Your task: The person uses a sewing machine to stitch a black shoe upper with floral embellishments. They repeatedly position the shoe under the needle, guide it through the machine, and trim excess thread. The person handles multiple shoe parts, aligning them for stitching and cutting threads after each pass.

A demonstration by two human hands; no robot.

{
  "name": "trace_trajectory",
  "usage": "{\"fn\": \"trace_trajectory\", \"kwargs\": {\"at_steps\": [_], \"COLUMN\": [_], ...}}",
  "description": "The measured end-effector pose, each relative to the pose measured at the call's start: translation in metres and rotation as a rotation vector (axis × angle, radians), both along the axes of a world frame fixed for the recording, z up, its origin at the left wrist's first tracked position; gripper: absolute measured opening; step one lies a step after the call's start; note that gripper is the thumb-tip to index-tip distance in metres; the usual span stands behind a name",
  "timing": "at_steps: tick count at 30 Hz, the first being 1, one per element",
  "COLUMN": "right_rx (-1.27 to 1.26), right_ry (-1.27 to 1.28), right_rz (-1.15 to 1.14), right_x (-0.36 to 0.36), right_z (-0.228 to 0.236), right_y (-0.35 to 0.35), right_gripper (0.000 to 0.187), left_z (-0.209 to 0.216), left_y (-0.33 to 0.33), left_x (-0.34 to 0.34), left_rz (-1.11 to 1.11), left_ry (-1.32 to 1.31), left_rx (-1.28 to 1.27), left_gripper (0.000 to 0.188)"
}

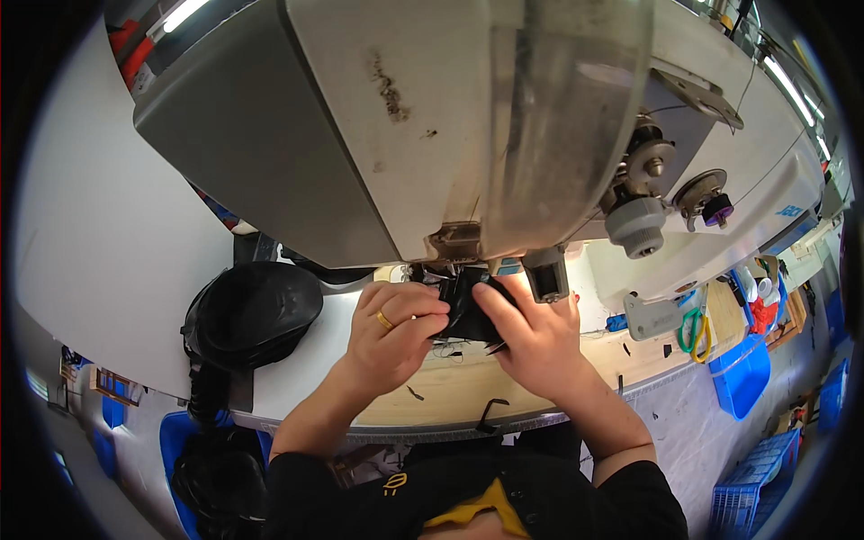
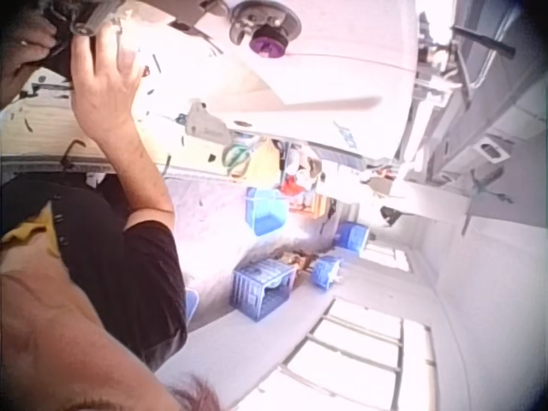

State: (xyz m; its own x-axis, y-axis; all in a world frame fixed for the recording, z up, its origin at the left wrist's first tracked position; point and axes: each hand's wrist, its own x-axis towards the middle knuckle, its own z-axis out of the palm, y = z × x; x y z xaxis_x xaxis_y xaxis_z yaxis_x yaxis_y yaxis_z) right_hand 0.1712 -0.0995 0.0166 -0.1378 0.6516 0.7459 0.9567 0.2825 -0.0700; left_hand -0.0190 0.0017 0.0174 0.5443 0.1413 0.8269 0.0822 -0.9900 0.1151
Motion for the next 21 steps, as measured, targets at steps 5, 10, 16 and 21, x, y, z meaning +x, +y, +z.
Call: {"fn": "trace_trajectory", "kwargs": {"at_steps": [5, 10, 16, 21], "right_rx": [0.003, 0.013, 0.048, 0.048], "right_ry": [0.054, 0.01, 0.02, 0.019], "right_rz": [0.066, 0.136, 0.161, 0.15], "right_x": [0.029, 0.037, 0.04, 0.042], "right_z": [0.011, 0.008, 0.007, 0.001], "right_y": [0.01, 0.012, 0.018, 0.022], "right_gripper": [0.062, 0.057, 0.057, 0.052], "left_z": [0.005, 0.008, 0.006, 0.003], "left_y": [-0.018, -0.029, -0.027, -0.017], "left_x": [0.015, 0.009, 0.011, 0.013], "left_rz": [0.086, 0.195, 0.242, 0.282], "left_ry": [0.051, 0.097, 0.08, 0.05], "left_rx": [0.039, 0.052, 0.128, 0.158], "left_gripper": [0.033, 0.027, 0.021, 0.022]}}
